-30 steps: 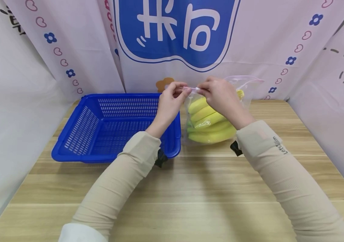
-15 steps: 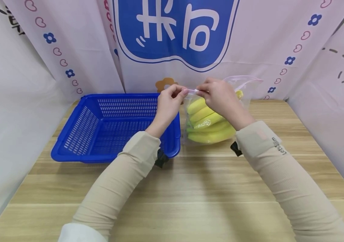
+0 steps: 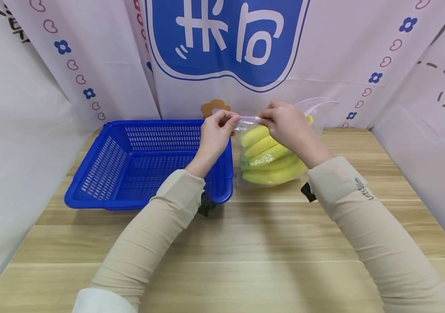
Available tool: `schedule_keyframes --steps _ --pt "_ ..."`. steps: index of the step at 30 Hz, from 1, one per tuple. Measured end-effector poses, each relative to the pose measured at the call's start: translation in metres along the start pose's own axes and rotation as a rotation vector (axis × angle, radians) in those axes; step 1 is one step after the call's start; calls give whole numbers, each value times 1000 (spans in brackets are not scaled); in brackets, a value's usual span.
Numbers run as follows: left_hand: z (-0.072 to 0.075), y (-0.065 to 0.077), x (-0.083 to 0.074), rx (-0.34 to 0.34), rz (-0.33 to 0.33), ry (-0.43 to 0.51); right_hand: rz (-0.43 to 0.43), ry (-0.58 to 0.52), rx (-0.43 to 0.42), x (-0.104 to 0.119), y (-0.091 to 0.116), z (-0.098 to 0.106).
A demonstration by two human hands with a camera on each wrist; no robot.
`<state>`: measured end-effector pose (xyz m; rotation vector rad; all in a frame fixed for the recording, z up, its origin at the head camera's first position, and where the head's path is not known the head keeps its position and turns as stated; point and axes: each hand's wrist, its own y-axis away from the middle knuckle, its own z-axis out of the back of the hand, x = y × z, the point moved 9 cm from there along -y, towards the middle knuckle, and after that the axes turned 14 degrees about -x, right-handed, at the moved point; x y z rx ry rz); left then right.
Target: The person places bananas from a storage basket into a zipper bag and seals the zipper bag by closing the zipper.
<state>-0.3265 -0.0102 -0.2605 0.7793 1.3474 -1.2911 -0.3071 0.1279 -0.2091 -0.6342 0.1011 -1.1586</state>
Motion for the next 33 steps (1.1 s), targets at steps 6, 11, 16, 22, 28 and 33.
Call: schedule_keyframes --steps 6,11,16,22,28,33 --pt "1 -2 1 -13 -8 -2 -2 -2 -2 -2 -1 0" --pt "1 -3 2 -21 -7 -8 1 -3 -21 -4 0 3" --pt "1 -3 2 -27 -7 -22 -5 -8 -23 -7 1 4" --pt "1 -4 1 -26 -13 -26 -17 -18 -27 -13 2 7" --pt "2 -4 1 -33 -11 -31 -50 -14 -4 -19 3 9" --pt "4 -4 0 -46 -18 -22 -77 -29 6 -23 4 11"
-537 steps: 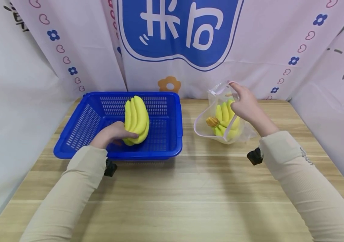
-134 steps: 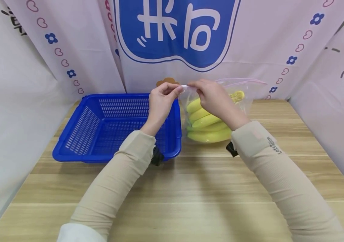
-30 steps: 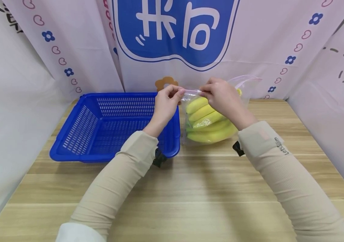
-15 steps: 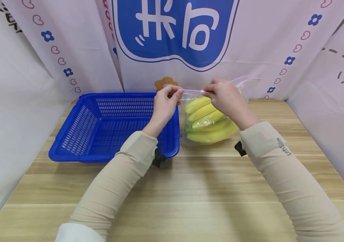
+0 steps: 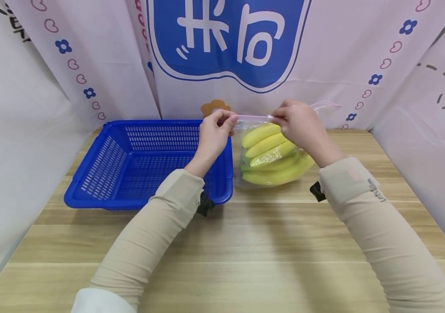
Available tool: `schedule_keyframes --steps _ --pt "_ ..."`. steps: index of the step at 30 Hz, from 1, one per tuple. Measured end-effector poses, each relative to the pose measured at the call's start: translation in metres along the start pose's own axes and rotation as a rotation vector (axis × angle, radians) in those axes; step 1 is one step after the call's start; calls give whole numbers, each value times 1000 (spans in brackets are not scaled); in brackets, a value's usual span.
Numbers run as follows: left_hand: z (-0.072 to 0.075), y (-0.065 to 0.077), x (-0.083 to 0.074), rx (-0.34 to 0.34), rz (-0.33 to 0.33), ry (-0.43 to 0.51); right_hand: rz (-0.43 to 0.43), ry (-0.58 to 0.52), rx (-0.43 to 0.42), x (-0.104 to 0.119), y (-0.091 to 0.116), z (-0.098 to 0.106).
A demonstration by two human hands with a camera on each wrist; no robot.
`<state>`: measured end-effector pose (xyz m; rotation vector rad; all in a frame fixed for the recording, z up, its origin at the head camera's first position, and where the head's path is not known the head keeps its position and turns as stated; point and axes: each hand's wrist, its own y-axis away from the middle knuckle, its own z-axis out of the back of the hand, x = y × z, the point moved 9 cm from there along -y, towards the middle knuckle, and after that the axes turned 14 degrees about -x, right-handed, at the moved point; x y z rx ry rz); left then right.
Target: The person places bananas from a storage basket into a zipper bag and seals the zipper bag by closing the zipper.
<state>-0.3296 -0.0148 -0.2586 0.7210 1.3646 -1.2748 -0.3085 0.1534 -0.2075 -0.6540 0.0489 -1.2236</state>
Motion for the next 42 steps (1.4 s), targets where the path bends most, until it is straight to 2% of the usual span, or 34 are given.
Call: schedule_keyframes --steps 12,21,34,42 --pt "4 -1 -1 -10 7 25 -17 -13 -21 -13 5 17" --pt "5 -2 3 -9 18 10 -10 -4 -27 -17 4 16" --pt "6 -4 7 -11 16 -5 -49 4 -13 -25 7 19" --pt "6 -3 10 -11 40 -9 -52 22 -6 -29 7 20"
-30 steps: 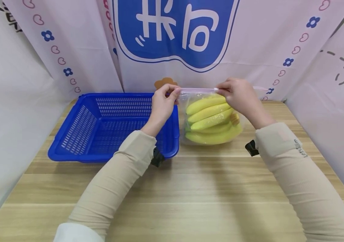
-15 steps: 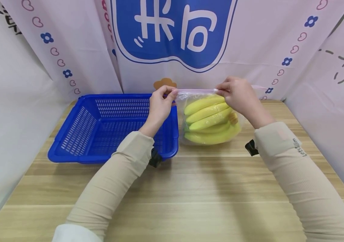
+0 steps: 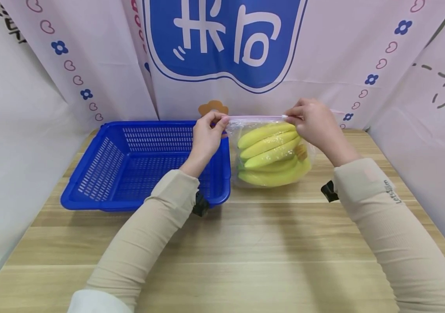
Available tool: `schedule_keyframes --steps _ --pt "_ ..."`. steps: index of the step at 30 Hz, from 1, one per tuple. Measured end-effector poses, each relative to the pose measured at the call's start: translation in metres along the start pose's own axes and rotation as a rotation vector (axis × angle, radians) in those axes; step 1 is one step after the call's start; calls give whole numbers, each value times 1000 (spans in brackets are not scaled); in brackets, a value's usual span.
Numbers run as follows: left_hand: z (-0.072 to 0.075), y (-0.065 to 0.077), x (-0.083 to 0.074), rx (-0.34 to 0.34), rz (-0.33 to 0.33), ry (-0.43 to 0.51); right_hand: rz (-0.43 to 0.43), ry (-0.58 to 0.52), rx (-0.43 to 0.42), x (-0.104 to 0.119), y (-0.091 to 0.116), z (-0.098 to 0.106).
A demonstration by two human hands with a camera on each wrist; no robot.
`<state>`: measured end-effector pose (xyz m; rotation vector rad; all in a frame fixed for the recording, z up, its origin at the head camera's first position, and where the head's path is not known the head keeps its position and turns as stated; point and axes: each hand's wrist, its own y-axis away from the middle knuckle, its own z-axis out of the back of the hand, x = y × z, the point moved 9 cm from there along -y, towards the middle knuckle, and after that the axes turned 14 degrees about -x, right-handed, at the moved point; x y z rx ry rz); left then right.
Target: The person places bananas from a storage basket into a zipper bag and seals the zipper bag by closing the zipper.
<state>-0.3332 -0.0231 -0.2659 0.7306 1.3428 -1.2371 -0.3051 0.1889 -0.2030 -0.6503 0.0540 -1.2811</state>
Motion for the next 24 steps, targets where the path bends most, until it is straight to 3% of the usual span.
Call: schedule_keyframes --steps 24 --pt "0 0 -4 -23 -35 -33 -39 34 -19 -17 2 9"
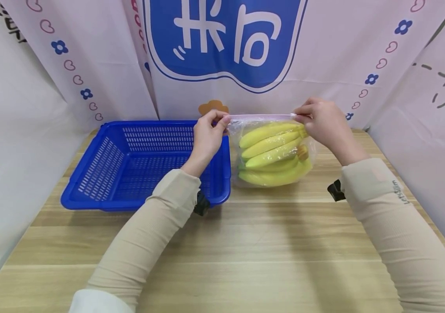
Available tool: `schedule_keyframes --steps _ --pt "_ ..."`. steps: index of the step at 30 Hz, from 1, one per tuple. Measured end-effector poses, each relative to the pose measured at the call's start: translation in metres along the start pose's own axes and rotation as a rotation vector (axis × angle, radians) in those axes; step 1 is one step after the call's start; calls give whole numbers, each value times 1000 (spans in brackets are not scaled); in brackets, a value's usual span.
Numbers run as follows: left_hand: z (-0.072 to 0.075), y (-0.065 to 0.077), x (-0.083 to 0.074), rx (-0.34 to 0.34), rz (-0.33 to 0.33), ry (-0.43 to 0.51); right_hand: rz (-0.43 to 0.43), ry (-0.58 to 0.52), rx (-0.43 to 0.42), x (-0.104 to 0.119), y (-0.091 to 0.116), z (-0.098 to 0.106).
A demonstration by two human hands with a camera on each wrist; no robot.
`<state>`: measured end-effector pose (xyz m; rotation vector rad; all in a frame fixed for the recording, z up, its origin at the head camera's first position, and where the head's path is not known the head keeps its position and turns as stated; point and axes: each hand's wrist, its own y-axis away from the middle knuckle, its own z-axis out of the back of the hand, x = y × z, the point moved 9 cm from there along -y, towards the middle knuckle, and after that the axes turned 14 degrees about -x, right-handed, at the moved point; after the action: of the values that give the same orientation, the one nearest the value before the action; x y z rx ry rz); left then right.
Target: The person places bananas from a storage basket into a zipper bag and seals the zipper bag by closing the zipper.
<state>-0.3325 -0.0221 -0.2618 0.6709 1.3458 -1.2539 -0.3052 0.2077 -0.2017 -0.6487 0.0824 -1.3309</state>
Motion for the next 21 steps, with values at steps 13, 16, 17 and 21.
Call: schedule_keyframes --steps 13,16,17,21 --pt "1 0 -3 -9 -12 -17 49 27 -56 -3 1 9" --pt "2 -1 -3 -16 -17 -31 57 27 -63 -3 1 11" --pt "3 -1 -3 -18 -21 -34 60 26 -68 -3 1 12" --pt "3 1 -7 -26 -61 -49 76 4 -100 -3 4 15"
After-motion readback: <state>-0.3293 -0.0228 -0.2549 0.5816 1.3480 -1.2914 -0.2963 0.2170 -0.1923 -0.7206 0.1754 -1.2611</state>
